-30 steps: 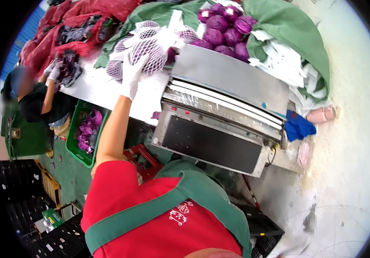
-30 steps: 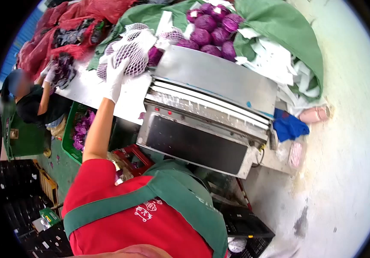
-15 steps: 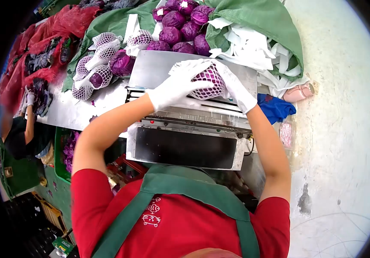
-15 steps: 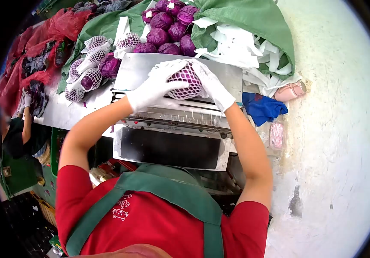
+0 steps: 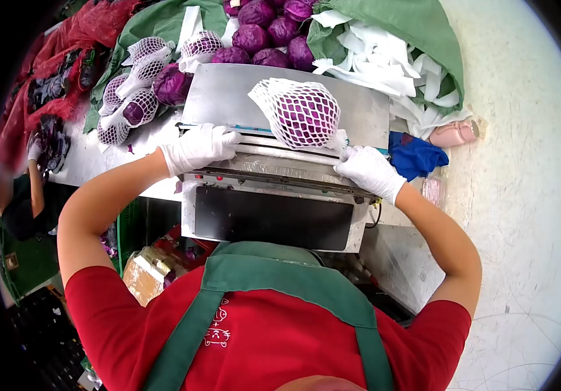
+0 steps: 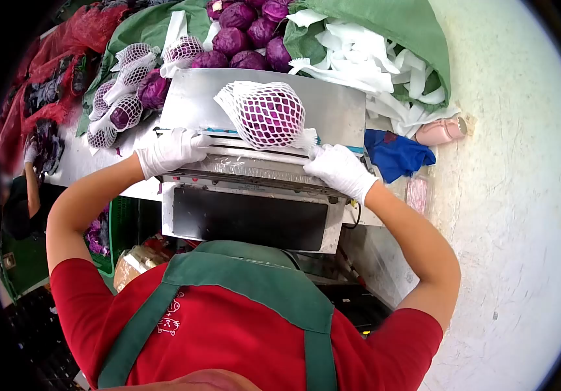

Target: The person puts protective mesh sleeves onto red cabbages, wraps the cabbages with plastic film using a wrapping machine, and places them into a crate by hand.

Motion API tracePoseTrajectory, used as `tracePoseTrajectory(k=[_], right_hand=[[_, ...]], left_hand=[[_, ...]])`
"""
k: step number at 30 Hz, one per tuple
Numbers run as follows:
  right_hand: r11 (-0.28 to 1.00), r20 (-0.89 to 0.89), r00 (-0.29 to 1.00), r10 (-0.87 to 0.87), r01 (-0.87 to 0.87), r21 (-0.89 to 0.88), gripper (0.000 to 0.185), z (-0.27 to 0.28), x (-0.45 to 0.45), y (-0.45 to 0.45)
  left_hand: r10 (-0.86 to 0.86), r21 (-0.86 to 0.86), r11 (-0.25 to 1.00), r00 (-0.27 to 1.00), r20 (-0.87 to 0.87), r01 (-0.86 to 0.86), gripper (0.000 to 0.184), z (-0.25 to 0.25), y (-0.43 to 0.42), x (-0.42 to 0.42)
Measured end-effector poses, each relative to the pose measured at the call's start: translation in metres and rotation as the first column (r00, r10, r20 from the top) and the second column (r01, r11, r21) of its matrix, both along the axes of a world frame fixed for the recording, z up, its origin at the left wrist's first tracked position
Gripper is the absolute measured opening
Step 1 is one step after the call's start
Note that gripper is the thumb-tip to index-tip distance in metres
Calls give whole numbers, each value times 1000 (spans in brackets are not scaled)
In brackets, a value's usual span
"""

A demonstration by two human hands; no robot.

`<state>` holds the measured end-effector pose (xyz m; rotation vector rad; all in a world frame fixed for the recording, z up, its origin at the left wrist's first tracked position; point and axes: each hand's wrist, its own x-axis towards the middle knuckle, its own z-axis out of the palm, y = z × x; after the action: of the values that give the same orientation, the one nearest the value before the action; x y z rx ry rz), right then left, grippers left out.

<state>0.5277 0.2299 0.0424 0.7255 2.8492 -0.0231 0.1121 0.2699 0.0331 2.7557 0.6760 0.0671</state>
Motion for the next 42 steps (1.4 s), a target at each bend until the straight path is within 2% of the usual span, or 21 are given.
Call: tracePoseTrajectory(k=[3,5,7,10,11,12,13,14,15,18,19,21,25,28,31,33,35,36,38,41,42], right_hand=[[961,-499,830,-249,148,-233,12,2,4,-23],[318,-140,455,-879,343,-884,5,57,5,-49],[329,-279,259,-925,175,-928,6,88,7,-59],[662,-670,-74,-739,104,-742,2,112,10,-16],[718,-767,19,-642,368,-591,6,108,-1,2],[874,-809,525,-264,486,29,20,84,15,34],[916,-777,505,-376,326,-232,42,62,11,57],[922,-446,879,-172,303,241,63,57,-1,71],[917,-307,942,-135,237,322,75,29,-4,87],[973,-652,726,-219,211,-91,84,-14,-32,105],[863,-776,419,-471,35,-505,95,-12,-45,94],[726,-595,442,-671,227,-650,88,10,-46,86],[250,-231,467,-854,-22,-968,69,47,-45,10],[-202,104,347,-932,-261,-944,67,60,-61,-58],[-588,502,313,-806,-333,-737,58,42,-74,-99],[-358,249,388,-888,-242,-902,57,-35,-63,-123],[-771,769,234,-595,-438,-464,56,-22,-61,-127],[-740,753,226,-618,-492,-459,56,-24,-55,-135],[-700,737,211,-642,-553,-452,55,-34,-45,-164],[-403,436,32,-899,-447,-798,50,-27,-43,-197],[-280,292,-41,-956,-179,-943,43,-5,-52,-197]], left_hand=[[369,-430,878,868,331,-209,11,-3,-26,-1],[738,-839,371,675,7,-397,6,50,-53,-2],[835,-911,389,469,286,-136,11,77,-64,-5],[746,-674,660,404,530,-333,5,109,-45,18],[598,-493,797,570,564,-349,27,111,-26,30],[457,-282,888,748,480,-362,67,113,-6,50],[253,-227,964,730,635,-137,101,68,27,57],[222,-68,974,868,444,-214,120,52,45,67],[232,-115,972,916,328,-205,118,38,54,81],[433,-577,814,737,518,-73,100,1,77,102],[552,-705,703,697,457,-95,93,-7,85,103],[673,-844,531,570,471,70,75,-6,78,107],[612,-996,-18,787,-82,-90,63,57,6,92],[351,-877,-439,861,-367,-195,92,70,-44,89],[191,-811,-522,890,-414,-265,103,40,-86,85],[344,-759,-632,821,-456,-157,92,5,-108,87],[576,-828,-552,674,-461,-95,81,3,-124,89],[495,-669,-742,707,-505,41,74,3,-121,71],[694,-941,-140,647,-315,-308,54,30,-143,44],[775,-702,521,614,150,-486,19,15,-194,3],[861,-794,412,476,179,-447,15,10,-199,9]])
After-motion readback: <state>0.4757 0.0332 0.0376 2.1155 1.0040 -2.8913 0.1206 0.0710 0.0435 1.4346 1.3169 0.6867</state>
